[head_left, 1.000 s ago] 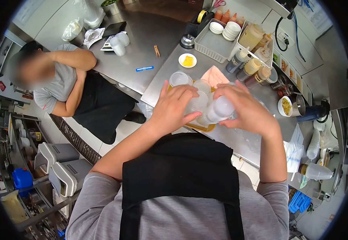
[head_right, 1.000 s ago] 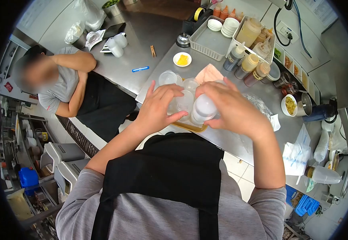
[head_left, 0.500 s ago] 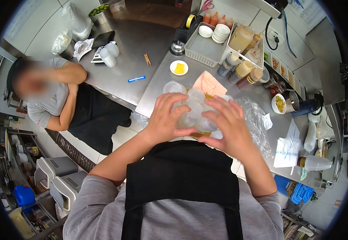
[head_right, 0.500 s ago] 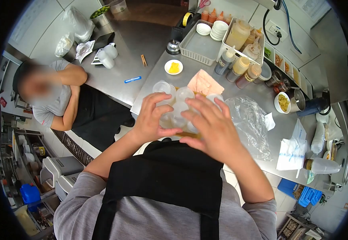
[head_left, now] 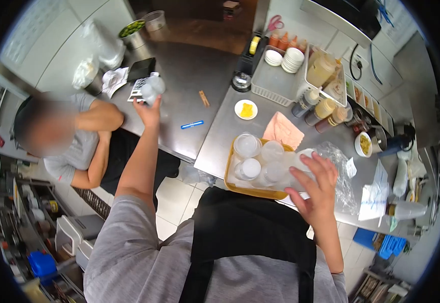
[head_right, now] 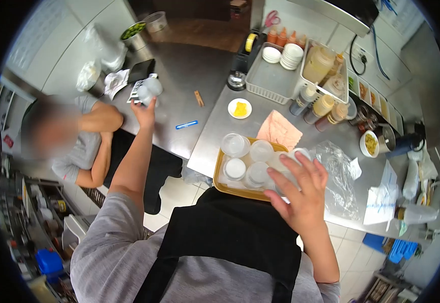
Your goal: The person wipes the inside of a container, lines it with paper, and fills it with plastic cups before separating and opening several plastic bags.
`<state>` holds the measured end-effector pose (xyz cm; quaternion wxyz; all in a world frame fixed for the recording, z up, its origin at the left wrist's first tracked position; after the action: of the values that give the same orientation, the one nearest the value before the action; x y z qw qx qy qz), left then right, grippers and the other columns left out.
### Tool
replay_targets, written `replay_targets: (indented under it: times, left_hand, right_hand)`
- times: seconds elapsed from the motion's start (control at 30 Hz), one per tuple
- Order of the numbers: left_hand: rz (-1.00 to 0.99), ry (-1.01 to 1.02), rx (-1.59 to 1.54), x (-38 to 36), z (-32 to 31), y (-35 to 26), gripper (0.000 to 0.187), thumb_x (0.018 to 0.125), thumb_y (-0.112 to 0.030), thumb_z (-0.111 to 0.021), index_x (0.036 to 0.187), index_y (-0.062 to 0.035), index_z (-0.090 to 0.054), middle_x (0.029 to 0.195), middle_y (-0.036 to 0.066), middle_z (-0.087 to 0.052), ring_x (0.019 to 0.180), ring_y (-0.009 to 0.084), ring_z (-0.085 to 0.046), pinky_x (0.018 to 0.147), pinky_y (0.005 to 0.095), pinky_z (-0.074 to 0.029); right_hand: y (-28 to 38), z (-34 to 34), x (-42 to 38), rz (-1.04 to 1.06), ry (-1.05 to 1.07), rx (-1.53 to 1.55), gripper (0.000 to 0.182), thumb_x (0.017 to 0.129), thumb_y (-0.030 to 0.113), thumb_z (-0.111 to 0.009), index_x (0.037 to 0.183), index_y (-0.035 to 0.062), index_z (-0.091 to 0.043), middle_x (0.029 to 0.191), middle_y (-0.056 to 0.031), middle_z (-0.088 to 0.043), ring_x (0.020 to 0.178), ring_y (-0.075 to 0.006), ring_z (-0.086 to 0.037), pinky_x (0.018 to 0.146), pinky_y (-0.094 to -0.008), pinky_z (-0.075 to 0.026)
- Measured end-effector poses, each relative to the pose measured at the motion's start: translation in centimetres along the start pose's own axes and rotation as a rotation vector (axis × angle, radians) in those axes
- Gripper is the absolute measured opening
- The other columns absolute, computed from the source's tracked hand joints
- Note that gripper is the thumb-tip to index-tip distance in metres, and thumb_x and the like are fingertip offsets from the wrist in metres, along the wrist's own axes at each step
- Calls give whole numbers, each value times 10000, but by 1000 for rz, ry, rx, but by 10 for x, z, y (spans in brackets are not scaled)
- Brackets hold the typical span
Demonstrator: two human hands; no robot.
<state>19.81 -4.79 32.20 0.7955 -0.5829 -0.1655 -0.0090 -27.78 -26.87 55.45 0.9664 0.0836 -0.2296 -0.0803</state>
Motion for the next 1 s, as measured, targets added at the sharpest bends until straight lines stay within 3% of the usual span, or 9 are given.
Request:
replay_targets:
  times: [0.07,0.23,0.33,0.4,0.5,0.67,0.73,0.87,1.0]
  left_hand:
    - [-263,135,45,15,-14,18,871,711,-293,-848,1360,47,-376,1304,247,-480,1172,376,-516,993,429,-418]
    - [-259,188,243,-11,-29,-2,645,758,-227,-797,1248,34,-470,1211,224,-550,1105,382,-552,951,432,-429]
    - [-414,190,92,-46,-27,-37,647,786,-191,-784,1270,35,-418,1207,197,-545,1083,342,-568,942,415,-438]
    - [-150,299,-306,-89,-15,-80,672,801,-137,-775,1297,27,-351,1210,172,-519,1084,279,-563,927,389,-454]
    - [-264,447,-428,-159,8,-154,736,777,-87,-785,1321,8,-300,1220,160,-492,1093,235,-549,922,365,-467]
    - [-198,836,-484,-265,26,-198,794,715,-183,-836,1306,-8,-335,1226,148,-468,1129,249,-506,959,416,-419]
    - [-549,925,-178,-287,19,-210,721,698,-257,-839,1236,-26,-418,1165,135,-472,1071,285,-494,921,450,-381]
    - [-589,868,-54,-296,12,-217,680,688,-223,-851,1189,-13,-442,1113,157,-480,1008,317,-528,860,418,-438]
    - [-499,853,-27,-301,14,-215,681,689,-277,-837,1185,-41,-433,1141,142,-469,1068,333,-469,901,446,-345]
  right_hand:
    - [-11,10,-3,-88,-74,8,436,699,261,-797,1107,159,-682,1256,-80,-589,1217,-315,-511,1024,-508,-333]
    - [-27,23,-17,-206,-137,-28,423,688,180,-796,1086,103,-676,1243,-114,-585,1174,-327,-533,989,-446,-371]
    - [-37,30,-28,-285,-185,-44,401,701,134,-785,1085,91,-676,1252,-119,-579,1161,-321,-538,979,-416,-387]
    - [-46,33,-35,-368,-237,-29,378,718,102,-772,1084,85,-676,1270,-123,-568,1156,-318,-539,969,-405,-405]
    - [-51,34,-38,-384,-259,-14,363,739,80,-760,1092,75,-675,1281,-126,-561,1172,-314,-542,973,-396,-432]
    - [-43,28,-21,-284,-285,102,366,736,61,-758,1093,72,-675,1260,-126,-570,1174,-312,-548,971,-397,-446]
    - [-34,22,-11,-222,-269,135,379,734,79,-764,1101,79,-671,1257,-116,-573,1157,-308,-552,962,-399,-442]
    - [-10,10,12,-45,-98,164,440,728,162,-780,1144,105,-651,1235,-84,-585,1101,-287,-564,938,-400,-412]
    - [6,-2,33,16,82,231,618,698,221,-800,1259,107,-567,1244,-94,-584,1104,-300,-567,941,-405,-393]
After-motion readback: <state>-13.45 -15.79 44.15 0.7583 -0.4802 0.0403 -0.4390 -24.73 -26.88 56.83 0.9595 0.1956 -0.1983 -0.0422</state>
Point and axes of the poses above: each hand's wrist, its own x-axis towards the middle knuckle, its own z-axis out of the back of the hand, y = z × x, the point moved 5 cm from there along x, towards the middle knuckle
